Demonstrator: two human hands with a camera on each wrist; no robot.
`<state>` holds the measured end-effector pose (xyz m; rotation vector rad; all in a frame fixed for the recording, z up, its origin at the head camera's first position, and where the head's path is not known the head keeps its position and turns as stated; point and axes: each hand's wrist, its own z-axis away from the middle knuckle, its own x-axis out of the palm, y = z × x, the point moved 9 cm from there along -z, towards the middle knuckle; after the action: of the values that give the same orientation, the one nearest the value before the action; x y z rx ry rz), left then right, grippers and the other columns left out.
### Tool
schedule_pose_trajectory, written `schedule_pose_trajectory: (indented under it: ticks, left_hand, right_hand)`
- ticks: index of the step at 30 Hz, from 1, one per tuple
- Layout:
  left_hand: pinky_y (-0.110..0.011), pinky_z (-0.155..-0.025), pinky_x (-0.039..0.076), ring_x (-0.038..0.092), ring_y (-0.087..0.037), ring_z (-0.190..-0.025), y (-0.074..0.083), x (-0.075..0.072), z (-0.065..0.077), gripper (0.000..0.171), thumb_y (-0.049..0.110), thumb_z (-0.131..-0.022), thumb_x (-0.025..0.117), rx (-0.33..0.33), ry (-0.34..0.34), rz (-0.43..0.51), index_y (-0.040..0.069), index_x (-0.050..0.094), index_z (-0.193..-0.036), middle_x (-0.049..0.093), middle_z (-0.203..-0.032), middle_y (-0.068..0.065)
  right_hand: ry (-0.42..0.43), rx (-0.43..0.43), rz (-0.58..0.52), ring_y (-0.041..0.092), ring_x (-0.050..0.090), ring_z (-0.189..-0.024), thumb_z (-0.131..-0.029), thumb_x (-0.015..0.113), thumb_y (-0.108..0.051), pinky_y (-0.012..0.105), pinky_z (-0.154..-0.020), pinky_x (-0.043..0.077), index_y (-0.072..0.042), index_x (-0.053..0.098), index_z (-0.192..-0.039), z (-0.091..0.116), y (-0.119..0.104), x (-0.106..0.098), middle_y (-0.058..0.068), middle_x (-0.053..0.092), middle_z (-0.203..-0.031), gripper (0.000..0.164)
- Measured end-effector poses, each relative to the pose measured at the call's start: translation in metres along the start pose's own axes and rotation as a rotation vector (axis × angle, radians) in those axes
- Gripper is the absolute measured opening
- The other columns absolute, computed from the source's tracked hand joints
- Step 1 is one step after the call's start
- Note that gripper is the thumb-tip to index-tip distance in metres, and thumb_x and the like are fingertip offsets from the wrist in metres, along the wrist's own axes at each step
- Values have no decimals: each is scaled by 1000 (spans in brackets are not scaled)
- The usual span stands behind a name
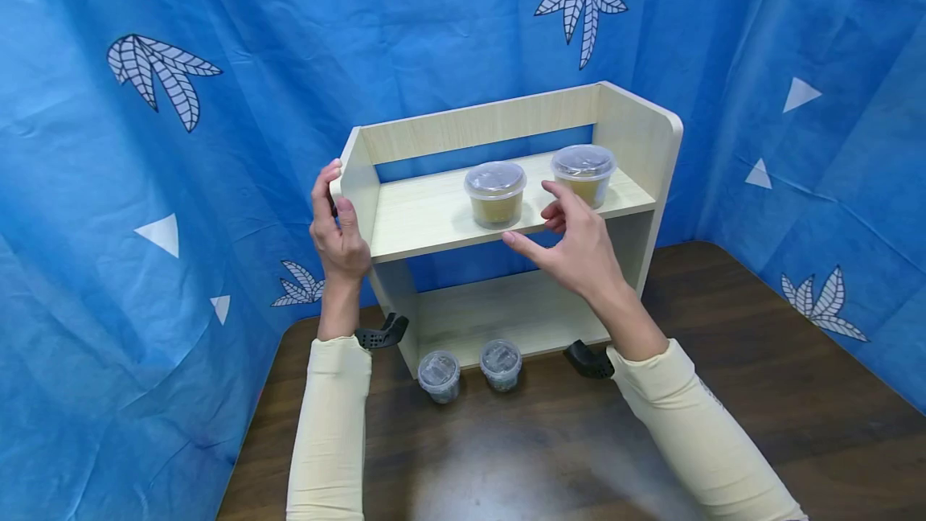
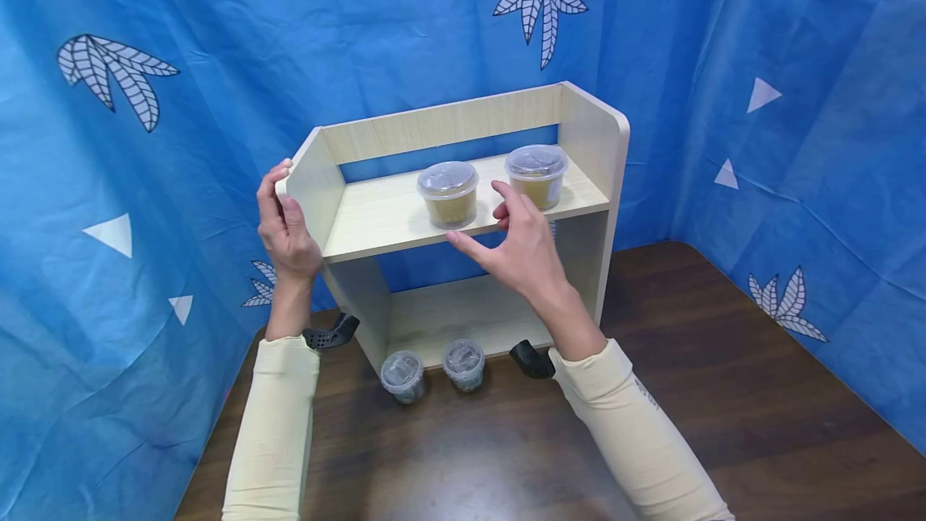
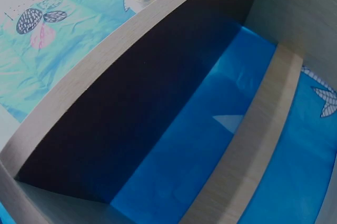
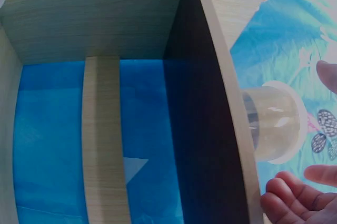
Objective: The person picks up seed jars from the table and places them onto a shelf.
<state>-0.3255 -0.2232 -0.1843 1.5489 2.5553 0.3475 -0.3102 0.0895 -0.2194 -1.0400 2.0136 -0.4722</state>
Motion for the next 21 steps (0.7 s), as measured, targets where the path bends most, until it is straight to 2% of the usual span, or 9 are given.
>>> schedule_pose_trajectory:
  ticks: [13, 21]
  left_hand:
    - [-40, -97, 51, 56, -27, -123, 0, 0, 0, 54, 42, -102, 43, 6, 8, 7, -4, 48, -131, 54, -141, -11]
    - [-41, -98, 50, 55, -26, -124, -1, 0, 0, 55, 42, -102, 43, 0, 8, 13, -4, 48, -131, 54, -141, -10]
  right_hand:
    - [105, -100, -69, 29, 57, -94, -76, 85, -29, 45, -85, 52, 0, 50, -139, 16, 4, -2, 16, 59, -102, 78]
    - [107, -103, -70, 29, 59, -94, -75, 85, -28, 46, -85, 53, 0, 50, -138, 21, 8, 0, 18, 59, -103, 77]
